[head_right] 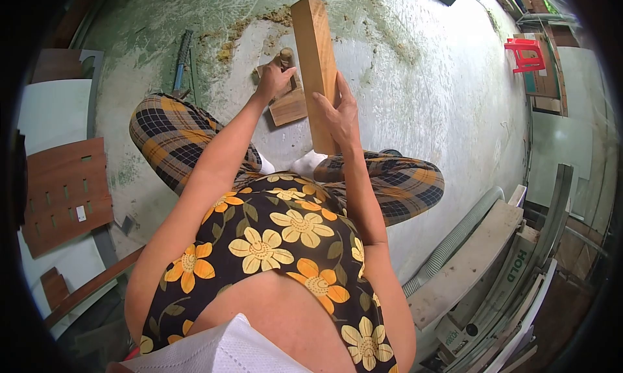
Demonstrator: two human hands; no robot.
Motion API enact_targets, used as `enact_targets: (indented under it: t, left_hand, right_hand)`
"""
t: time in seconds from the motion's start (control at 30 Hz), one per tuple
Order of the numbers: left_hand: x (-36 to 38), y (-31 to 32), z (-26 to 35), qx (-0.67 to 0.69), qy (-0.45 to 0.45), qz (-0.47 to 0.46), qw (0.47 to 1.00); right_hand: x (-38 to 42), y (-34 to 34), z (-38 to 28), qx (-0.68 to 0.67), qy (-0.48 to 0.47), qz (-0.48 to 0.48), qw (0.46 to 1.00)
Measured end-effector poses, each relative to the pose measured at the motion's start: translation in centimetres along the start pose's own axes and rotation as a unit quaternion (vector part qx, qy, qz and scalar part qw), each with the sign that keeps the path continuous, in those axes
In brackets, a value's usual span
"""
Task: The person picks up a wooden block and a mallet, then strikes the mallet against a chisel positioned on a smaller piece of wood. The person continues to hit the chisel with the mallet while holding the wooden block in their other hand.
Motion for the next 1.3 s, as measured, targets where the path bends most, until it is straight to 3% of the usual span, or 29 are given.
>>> enact_targets:
  t: [0.27,0.5,0.6,0.7,0.73,0.77,0.87,1.07,1.2,1.3]
  left_hand:
    - [0.1,0.0,0.5,-0.014,-0.027,-0.037,0.999]
    - [0.2,0.0,1.1,-0.016,-0.041,-0.053,0.998]
    - [0.1,-0.1,1.5,-0.016,-0.045,-0.060,0.997]
    - [0.0,-0.1,1.5,0.009,-0.025,-0.063,0.998]
    - [0.1,0.0,1.5,0.039,-0.007,-0.064,0.997]
    - [0.2,0.0,1.6,0.077,-0.021,-0.020,0.997]
    - [0.3,0.1,0.5,0.036,0.005,-0.001,0.999]
    - [-0.1,0.2,-0.2,0.087,0.025,-0.013,0.996]
    - [-0.8,0.9,-1.3,0.006,-0.001,0.009,1.000]
    - [-1.2,-0.2,0.0,-0.013,-0.035,-0.010,0.999]
  right_hand:
    - [0.2,-0.1,-0.5,-0.008,-0.006,-0.009,1.000]
    - [-0.1,-0.4,-2.9,-0.005,-0.077,0.010,0.997]
    - [0.1,0.0,-5.0,0.047,-0.139,0.049,0.988]
    - [0.1,0.9,-2.3,0.191,-0.093,0.025,0.977]
    - [-0.1,1.3,-1.8,0.311,-0.061,-0.019,0.948]
    - [-0.3,1.4,-0.9,0.314,-0.055,-0.025,0.948]
    - [-1.6,1.6,0.6,0.292,-0.055,-0.042,0.954]
    - [-1.1,1.0,-0.3,0.217,-0.040,-0.032,0.975]
    - [-1.2,0.3,-1.3,0.144,-0.110,-0.008,0.983]
    - [-1.5,-0.1,-1.5,0.105,-0.089,0.006,0.990]
Point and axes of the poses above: each hand's wrist, its own x-axis away from the middle knuckle, its own y-axis out of the palm, z = x × y, the point moved 2 cm from there along -x, towards the middle knuckle, and after that the axes turned 11 degrees about z, right-handed, at the moved point
